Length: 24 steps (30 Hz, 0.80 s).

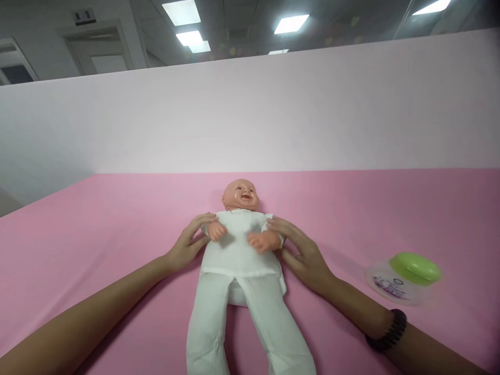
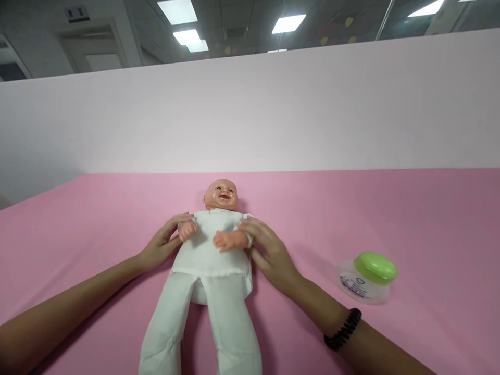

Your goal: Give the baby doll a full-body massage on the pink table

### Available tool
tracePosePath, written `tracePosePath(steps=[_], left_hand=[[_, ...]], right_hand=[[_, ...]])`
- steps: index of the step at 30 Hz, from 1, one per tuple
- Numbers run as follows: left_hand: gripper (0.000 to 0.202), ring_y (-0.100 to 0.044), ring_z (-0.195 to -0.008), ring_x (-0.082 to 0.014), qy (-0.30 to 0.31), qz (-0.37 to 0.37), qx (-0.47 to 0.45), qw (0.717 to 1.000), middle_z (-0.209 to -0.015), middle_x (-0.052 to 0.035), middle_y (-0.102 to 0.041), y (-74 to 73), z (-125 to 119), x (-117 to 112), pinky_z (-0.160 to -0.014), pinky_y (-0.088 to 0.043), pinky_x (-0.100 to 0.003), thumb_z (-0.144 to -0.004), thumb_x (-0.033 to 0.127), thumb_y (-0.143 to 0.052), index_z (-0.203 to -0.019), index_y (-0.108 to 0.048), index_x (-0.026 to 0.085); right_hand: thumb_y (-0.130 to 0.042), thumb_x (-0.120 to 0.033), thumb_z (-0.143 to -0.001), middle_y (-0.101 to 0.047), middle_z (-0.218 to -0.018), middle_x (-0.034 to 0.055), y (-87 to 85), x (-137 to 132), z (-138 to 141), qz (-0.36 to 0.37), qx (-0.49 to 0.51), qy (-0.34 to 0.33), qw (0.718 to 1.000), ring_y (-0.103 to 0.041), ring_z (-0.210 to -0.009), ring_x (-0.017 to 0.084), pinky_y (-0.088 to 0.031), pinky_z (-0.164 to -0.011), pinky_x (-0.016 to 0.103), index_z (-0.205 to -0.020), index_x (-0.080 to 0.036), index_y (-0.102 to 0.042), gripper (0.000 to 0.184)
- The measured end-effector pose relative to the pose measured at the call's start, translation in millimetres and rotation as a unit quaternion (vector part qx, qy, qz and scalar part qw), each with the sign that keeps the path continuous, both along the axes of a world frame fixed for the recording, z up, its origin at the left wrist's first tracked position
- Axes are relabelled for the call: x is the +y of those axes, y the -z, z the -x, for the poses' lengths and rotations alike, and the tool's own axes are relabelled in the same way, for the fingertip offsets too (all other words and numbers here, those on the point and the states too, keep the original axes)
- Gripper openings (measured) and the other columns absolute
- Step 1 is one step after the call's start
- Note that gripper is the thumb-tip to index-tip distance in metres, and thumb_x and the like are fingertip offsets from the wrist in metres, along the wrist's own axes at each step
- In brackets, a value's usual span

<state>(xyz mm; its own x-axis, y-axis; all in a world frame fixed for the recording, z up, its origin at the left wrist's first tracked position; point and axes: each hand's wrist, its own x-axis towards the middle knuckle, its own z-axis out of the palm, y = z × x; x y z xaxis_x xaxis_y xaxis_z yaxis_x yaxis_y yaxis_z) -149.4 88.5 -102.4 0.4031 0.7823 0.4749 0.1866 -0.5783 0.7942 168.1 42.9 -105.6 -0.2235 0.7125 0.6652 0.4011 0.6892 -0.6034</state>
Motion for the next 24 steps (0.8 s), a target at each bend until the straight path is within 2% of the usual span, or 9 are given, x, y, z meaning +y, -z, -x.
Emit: tracePosePath(steps=[2,5,8,12,14,16,19,22,24], left_hand=[[0.042,-0.052,-0.134,-0.0227,-0.055,0.094,-0.096,0.989,-0.142,-0.0076,-0.055,2.7,4,9,-0.111,-0.048,-0.041,-0.096,0.037,-0.060,-0.136,-0.048,0.031],[0.044,-0.061,-0.123,-0.0206,-0.129,0.226,-0.248,0.933,-0.135,-0.0089,-0.059,6.6,11,25,-0.108,-0.051,-0.041,-0.096,0.037,-0.060,-0.134,-0.041,0.028],[0.027,-0.062,-0.124,-0.0216,-0.148,0.305,-0.295,0.893,-0.131,-0.0157,-0.061,7.8,15,34,-0.112,-0.048,-0.039,-0.098,0.032,-0.055,-0.120,-0.049,0.017],[0.038,-0.062,-0.122,-0.0219,-0.158,0.227,-0.239,0.931,-0.132,-0.0097,-0.061,5.3,10,21,-0.108,-0.050,-0.043,-0.096,0.040,-0.060,-0.128,-0.046,0.026],[0.042,-0.056,-0.130,-0.0234,-0.102,0.145,-0.142,0.974,-0.136,-0.0080,-0.059,3.8,4,10,-0.111,-0.048,-0.044,-0.093,0.042,-0.065,-0.130,-0.050,0.029],[0.035,-0.044,-0.143,-0.0259,-0.023,0.079,-0.048,0.995,-0.142,-0.0090,-0.057,2.5,-1,1,-0.116,-0.042,-0.044,-0.091,0.039,-0.067,-0.124,-0.061,0.027],[0.033,-0.037,-0.148,-0.0262,0.002,0.073,-0.026,0.997,-0.146,-0.0084,-0.053,0.3,-5,-4,-0.119,-0.039,-0.042,-0.091,0.037,-0.067,-0.122,-0.065,0.026],[0.040,-0.051,-0.137,-0.0241,-0.051,0.142,-0.123,0.981,-0.141,-0.0064,-0.057,-0.9,-4,3,-0.113,-0.046,-0.042,-0.091,0.039,-0.068,-0.128,-0.057,0.030],[0.040,-0.059,-0.127,-0.0221,-0.089,0.199,-0.215,0.952,-0.130,-0.0053,-0.063,0.8,0,11,-0.110,-0.050,-0.044,-0.092,0.040,-0.067,-0.127,-0.051,0.030]], right_hand=[[-0.066,-0.029,-0.090,-0.066,-0.131,0.0061,0.3,5,-2,0.084,0.149,0.074,0.982,-0.062,-0.124,0.025,-0.052,-0.108,0.048,-0.130,-0.030,-0.057,0.041],[-0.072,-0.045,-0.086,-0.070,-0.118,0.0080,1.3,16,-9,0.216,0.348,0.160,0.898,-0.069,-0.109,0.026,-0.060,-0.097,0.044,-0.117,-0.025,-0.059,0.040],[-0.070,-0.046,-0.086,-0.070,-0.115,0.0096,1.9,20,-14,0.283,0.405,0.185,0.849,-0.070,-0.109,0.027,-0.061,-0.097,0.042,-0.104,-0.022,-0.061,0.032],[-0.073,-0.042,-0.085,-0.070,-0.118,0.0074,-0.4,12,-7,0.185,0.320,0.168,0.914,-0.068,-0.110,0.026,-0.059,-0.098,0.047,-0.121,-0.026,-0.055,0.044],[-0.070,-0.032,-0.087,-0.069,-0.121,0.0064,-0.9,6,-2,0.084,0.191,0.106,0.972,-0.065,-0.116,0.027,-0.055,-0.103,0.050,-0.123,-0.028,-0.058,0.039],[-0.063,-0.020,-0.088,-0.069,-0.125,0.0050,-0.5,1,2,-0.005,0.043,0.029,0.999,-0.061,-0.124,0.027,-0.048,-0.110,0.054,-0.118,-0.030,-0.065,0.032],[-0.057,-0.014,-0.087,-0.069,-0.127,0.0034,-0.8,0,4,-0.024,-0.009,0.010,1.000,-0.058,-0.128,0.027,-0.044,-0.114,0.054,-0.115,-0.031,-0.068,0.035],[-0.065,-0.025,-0.087,-0.069,-0.124,0.0043,-3.7,4,2,0.084,0.159,0.083,0.980,-0.063,-0.121,0.025,-0.052,-0.106,0.048,-0.119,-0.029,-0.063,0.032],[-0.071,-0.036,-0.085,-0.070,-0.119,0.0050,-5.7,9,-2,0.170,0.291,0.135,0.932,-0.068,-0.111,0.025,-0.057,-0.099,0.046,-0.123,-0.028,-0.058,0.041]])
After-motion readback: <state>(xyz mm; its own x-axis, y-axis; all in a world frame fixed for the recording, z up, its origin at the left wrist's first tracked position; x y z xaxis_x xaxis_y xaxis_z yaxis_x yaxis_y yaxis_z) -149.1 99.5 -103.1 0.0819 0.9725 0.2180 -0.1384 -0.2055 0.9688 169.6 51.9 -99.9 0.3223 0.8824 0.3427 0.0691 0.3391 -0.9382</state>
